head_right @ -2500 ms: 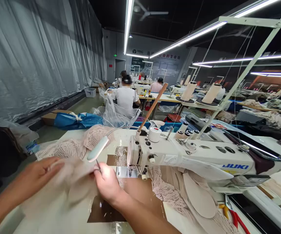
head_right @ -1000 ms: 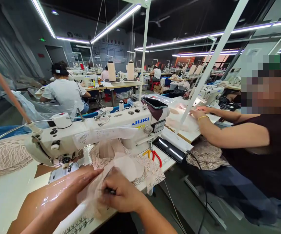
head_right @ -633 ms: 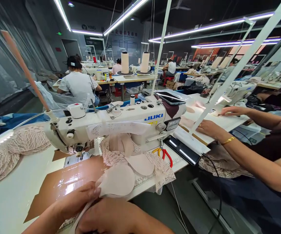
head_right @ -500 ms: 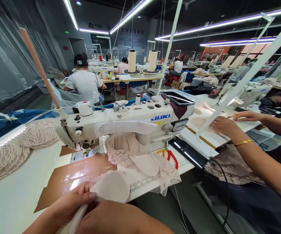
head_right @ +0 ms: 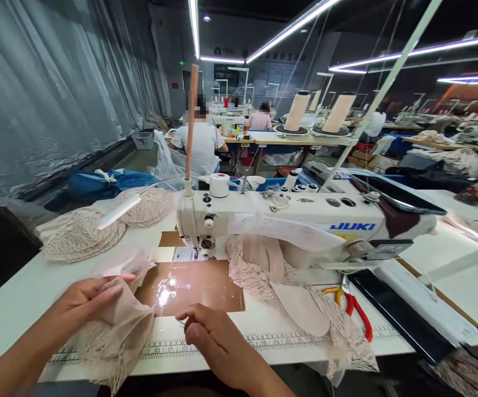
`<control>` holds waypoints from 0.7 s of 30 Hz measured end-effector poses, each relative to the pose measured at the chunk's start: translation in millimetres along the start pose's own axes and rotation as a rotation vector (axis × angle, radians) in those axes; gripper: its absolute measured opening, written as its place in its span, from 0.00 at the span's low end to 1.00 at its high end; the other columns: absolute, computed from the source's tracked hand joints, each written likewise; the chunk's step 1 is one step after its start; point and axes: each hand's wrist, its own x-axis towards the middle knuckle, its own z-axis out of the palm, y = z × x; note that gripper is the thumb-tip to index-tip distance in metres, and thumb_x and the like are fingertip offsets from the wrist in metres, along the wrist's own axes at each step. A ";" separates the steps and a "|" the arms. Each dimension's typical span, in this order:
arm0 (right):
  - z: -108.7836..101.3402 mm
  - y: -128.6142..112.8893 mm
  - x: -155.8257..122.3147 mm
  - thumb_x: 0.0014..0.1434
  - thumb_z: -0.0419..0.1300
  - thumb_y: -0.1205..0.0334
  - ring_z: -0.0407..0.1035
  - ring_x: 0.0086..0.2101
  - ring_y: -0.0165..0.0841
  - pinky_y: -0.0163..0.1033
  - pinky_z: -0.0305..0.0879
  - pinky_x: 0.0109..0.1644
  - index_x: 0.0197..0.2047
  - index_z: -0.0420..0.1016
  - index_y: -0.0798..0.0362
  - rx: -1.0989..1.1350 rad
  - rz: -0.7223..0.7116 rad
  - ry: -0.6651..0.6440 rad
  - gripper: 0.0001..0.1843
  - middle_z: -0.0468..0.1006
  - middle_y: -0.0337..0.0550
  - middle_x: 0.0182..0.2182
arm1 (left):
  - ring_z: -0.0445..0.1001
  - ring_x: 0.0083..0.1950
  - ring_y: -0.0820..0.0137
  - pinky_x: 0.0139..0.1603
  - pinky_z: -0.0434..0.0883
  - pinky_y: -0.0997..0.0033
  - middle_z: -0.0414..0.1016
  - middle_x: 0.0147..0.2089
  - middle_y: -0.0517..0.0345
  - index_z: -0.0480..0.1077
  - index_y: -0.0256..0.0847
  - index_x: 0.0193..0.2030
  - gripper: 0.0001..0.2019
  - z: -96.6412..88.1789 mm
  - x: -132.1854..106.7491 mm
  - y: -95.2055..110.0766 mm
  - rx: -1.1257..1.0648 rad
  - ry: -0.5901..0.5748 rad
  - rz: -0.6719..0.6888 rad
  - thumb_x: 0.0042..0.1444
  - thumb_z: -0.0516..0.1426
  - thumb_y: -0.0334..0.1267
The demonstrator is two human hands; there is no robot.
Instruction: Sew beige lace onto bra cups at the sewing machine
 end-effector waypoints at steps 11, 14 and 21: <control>23.6 -9.9 74.7 0.61 0.57 0.56 0.68 0.36 0.33 0.36 0.62 0.43 0.46 0.79 0.54 0.150 0.077 -0.103 0.15 0.77 0.41 0.35 | 0.62 0.28 0.74 0.29 0.61 0.76 0.67 0.29 0.61 0.73 0.37 0.41 0.19 11.6 10.4 -11.7 -0.203 -0.493 -0.010 0.49 0.63 0.51; 29.6 -9.4 82.8 0.60 0.58 0.57 0.63 0.31 0.30 0.34 0.59 0.38 0.36 0.80 0.56 0.242 0.062 -0.151 0.13 0.72 0.38 0.28 | 0.55 0.25 0.78 0.25 0.54 0.78 0.61 0.25 0.64 0.72 0.35 0.37 0.18 11.8 12.9 -16.5 -0.234 -0.560 -0.004 0.50 0.63 0.49; 31.3 -0.7 80.9 0.60 0.58 0.54 0.66 0.30 0.31 0.36 0.63 0.36 0.41 0.81 0.55 0.224 0.081 -0.050 0.15 0.75 0.41 0.29 | 0.70 0.45 0.65 0.45 0.68 0.71 0.72 0.39 0.59 0.69 0.47 0.57 0.28 0.8 17.0 -10.3 -0.025 -0.445 0.132 0.47 0.65 0.44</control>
